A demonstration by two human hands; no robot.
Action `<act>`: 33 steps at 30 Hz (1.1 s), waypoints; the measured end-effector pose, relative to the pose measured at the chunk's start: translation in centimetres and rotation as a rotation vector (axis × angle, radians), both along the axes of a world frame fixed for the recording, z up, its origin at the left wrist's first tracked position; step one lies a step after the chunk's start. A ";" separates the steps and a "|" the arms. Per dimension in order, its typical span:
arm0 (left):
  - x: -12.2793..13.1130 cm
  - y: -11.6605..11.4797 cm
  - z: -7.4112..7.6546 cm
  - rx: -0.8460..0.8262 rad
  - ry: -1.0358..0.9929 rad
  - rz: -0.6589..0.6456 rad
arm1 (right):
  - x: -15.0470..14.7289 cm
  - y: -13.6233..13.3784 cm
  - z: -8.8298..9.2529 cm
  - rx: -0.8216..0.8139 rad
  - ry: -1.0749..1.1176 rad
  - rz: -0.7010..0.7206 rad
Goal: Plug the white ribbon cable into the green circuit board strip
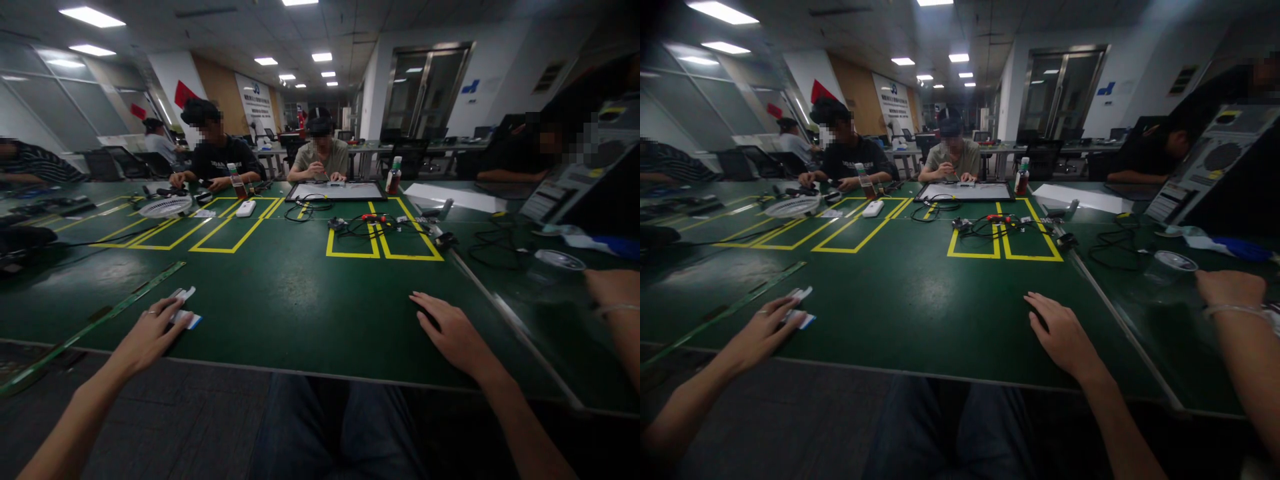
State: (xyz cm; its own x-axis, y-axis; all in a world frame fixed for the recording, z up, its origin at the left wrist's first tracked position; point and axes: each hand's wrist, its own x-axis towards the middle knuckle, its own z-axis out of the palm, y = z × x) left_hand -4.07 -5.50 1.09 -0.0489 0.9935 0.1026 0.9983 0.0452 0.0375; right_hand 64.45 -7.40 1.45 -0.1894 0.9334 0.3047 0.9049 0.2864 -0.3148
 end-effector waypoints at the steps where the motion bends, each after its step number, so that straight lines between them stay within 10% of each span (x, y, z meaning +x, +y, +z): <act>1: 1.0 0.0 -0.1 -0.007 -0.041 -0.049 | 0.0 0.0 -0.1 0.003 0.001 0.005; 19: 31.9 1.7 2.5 -0.133 -0.207 -0.976 | 0.0 0.0 0.0 0.004 0.005 0.015; 33: 32.9 1.6 2.9 -0.067 -0.234 -0.954 | 0.1 0.0 -0.1 -0.013 -0.010 0.013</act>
State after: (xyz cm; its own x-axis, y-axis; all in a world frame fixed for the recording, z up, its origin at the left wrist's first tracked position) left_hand 28.84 -3.87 4.03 0.7649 0.6299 0.1345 0.5845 -0.7666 0.2661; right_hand 64.59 -7.42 1.36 -0.2045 0.9347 0.2907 0.9044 0.2940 -0.3092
